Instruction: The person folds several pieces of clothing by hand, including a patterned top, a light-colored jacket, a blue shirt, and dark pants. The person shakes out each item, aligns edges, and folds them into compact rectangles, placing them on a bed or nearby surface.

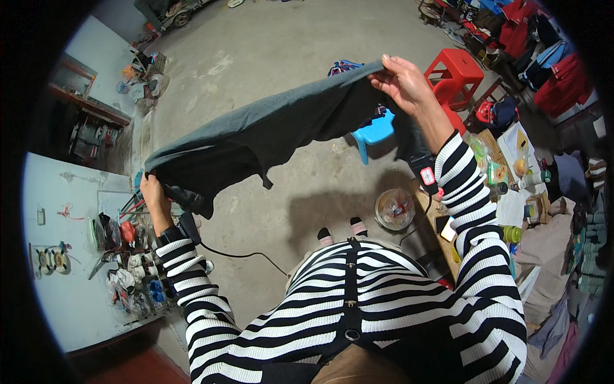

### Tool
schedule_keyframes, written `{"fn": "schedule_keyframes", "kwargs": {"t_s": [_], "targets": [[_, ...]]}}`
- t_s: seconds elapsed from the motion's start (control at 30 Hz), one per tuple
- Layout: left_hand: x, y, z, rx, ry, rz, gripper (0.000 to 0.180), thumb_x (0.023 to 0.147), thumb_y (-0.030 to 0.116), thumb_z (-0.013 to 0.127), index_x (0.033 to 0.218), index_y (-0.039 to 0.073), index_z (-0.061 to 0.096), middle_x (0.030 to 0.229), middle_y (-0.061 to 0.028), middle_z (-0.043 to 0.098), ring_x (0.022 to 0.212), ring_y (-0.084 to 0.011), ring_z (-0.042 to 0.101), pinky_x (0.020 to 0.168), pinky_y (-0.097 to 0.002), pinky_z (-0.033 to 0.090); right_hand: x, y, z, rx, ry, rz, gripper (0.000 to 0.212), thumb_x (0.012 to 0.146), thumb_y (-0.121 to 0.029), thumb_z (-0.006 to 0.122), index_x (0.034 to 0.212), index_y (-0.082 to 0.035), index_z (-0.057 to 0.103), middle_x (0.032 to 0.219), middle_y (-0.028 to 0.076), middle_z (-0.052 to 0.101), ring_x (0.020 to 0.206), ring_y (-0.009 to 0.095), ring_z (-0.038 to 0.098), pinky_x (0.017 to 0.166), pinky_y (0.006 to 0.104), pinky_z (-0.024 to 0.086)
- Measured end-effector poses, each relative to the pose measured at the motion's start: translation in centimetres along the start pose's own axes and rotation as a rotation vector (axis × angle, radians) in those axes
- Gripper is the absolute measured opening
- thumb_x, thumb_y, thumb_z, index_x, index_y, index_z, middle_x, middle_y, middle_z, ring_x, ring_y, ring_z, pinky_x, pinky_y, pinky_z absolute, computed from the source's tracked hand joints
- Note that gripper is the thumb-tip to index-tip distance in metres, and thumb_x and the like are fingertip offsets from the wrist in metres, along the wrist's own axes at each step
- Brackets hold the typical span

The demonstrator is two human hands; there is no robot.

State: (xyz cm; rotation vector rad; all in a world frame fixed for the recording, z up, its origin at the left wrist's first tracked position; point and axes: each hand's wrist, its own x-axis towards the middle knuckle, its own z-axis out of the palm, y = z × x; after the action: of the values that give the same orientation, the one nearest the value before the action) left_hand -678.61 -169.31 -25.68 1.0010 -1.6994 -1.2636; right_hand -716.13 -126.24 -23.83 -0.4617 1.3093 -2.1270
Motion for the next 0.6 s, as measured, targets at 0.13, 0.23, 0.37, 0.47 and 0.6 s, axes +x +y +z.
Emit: {"fn": "schedule_keyframes", "kwargs": {"t_s": [0.13, 0.23, 0.37, 0.47, 0.6], "targets": [[2.4, -1.1, -4.9, 0.118, 0.088, 0.096, 0.028, 0.085, 0.009, 0.04, 0.104, -0.002, 0.058, 0.079, -0.0023, 0.058, 0.069, -0.0128, 0.051, 0.063, -0.0263, 0.041, 0.9, -2.4, 3.8, -0.122, -0.097, -0.087, 0.02, 0.095, -0.021, 0.049, 0.093, -0.001, 0.052, 0.091, 0.012, 0.061, 0.085, 0.021, 0.063, 0.077, 0.0316, 0.053], [3.5, -1.4, -5.4, 0.15, 0.112, 0.145, 0.027, 0.086, 0.01, 0.042, 0.102, -0.002, 0.061, 0.081, -0.0018, 0.058, 0.071, -0.0121, 0.049, 0.065, -0.026, 0.04, 1.5, -3.4, 5.0, -0.183, -0.148, -0.129, 0.02, 0.096, -0.021, 0.048, 0.093, -0.002, 0.052, 0.091, 0.011, 0.062, 0.086, 0.021, 0.063, 0.078, 0.032, 0.053], [4.7, 0.2, -6.3, 0.237, 0.098, 0.167, 0.028, 0.087, 0.012, 0.048, 0.106, -0.002, 0.061, 0.089, -0.0026, 0.061, 0.078, -0.011, 0.051, 0.072, -0.0242, 0.041, 1.7, -4.4, 5.9, -0.208, -0.179, -0.156, 0.023, 0.096, -0.025, 0.047, 0.094, -0.003, 0.053, 0.092, 0.011, 0.062, 0.09, 0.021, 0.063, 0.081, 0.0324, 0.052], [5.3, -0.3, -7.2, 0.186, 0.061, 0.09, 0.03, 0.085, 0.009, 0.049, 0.111, 0.0, 0.061, 0.093, -0.0025, 0.063, 0.082, -0.0119, 0.055, 0.073, -0.0238, 0.043, 1.1, -4.2, 7.4, -0.196, -0.173, -0.154, 0.021, 0.096, -0.026, 0.048, 0.093, -0.006, 0.053, 0.092, 0.008, 0.061, 0.093, 0.021, 0.062, 0.088, 0.0362, 0.048], [2.3, -3.1, -6.5, 0.091, -0.261, -0.052, 0.033, 0.082, 0.007, 0.051, 0.114, 0.001, 0.06, 0.092, -0.0026, 0.062, 0.08, -0.0117, 0.056, 0.07, -0.0237, 0.044, 1.7, -3.3, 7.8, -0.114, -0.208, -0.146, 0.02, 0.096, -0.027, 0.048, 0.096, -0.009, 0.056, 0.101, 0.006, 0.062, 0.099, 0.021, 0.058, 0.094, 0.0433, 0.042]]}}
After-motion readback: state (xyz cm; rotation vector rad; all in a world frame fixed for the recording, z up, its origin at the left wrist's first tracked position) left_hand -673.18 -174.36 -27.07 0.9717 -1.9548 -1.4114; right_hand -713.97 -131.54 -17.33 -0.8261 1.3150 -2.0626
